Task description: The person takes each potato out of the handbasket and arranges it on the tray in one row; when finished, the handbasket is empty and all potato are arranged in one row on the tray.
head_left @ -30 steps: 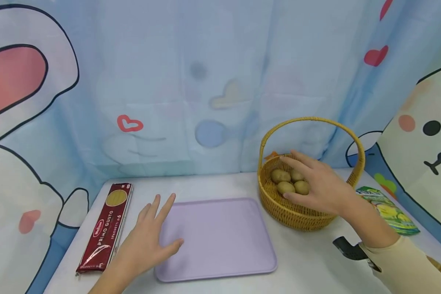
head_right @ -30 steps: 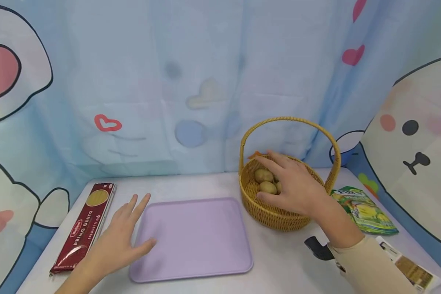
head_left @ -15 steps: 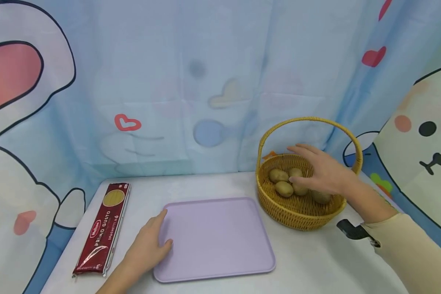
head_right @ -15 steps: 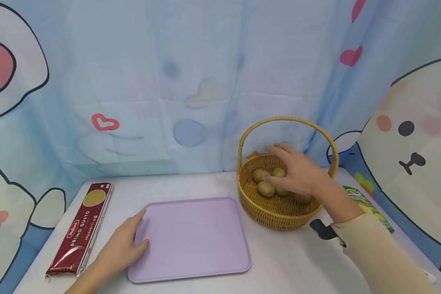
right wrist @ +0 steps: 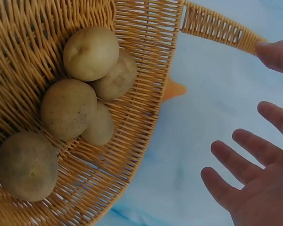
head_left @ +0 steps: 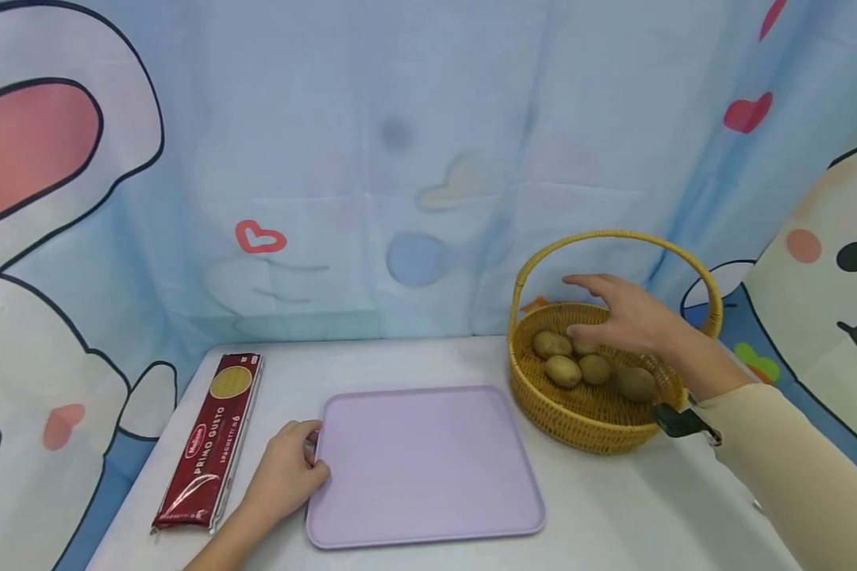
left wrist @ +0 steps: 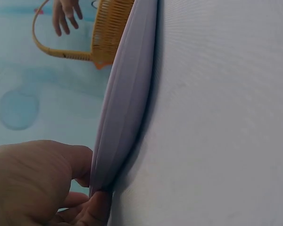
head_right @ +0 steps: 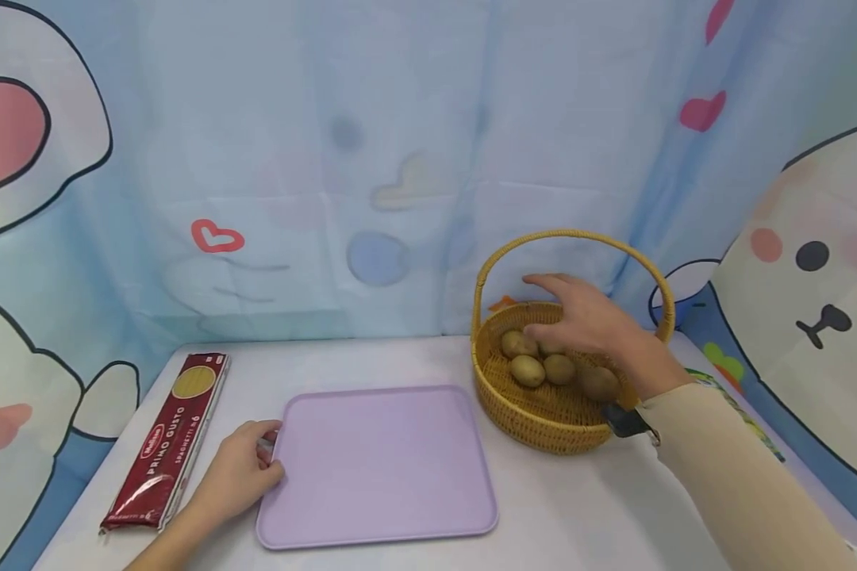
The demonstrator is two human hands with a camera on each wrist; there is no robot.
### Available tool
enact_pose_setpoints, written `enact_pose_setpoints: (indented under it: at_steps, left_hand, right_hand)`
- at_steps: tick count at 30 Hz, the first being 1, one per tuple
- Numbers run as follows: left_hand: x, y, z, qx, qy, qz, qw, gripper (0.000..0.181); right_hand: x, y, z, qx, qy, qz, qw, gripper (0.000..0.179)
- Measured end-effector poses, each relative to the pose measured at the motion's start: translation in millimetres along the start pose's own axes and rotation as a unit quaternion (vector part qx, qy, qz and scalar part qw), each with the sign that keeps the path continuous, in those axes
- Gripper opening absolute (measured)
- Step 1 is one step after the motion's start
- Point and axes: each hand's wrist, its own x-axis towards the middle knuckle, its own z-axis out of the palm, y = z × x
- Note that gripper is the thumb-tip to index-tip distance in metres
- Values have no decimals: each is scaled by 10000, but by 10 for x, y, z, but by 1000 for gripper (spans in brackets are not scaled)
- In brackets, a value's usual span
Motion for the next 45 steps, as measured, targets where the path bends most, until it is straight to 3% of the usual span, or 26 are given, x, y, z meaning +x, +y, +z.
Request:
enact_pose_setpoints:
  at_steps: [7,23,32,38,45]
  left_hand:
    - [-31,44,7,-41,22,21,10000,56]
    - [-141,136,-33,294,76,123,9995,54]
    - [-180,183,-28,292,28,101,9995,54]
    - [-204,207,-22,308,12,121,9995,53]
    - [-214,202,1,313,85,179,9993,53]
  right_hand:
    - [113,123,144,89,73,-125,9999,73]
    - [245,320,404,432,-340,-218,9982,63]
    - [201,435,588,428,-722,-368,9958,43]
    - [132,473,677,368,-941,-120,9948,43]
    - [144,502,725,77,-809,60,9967,40]
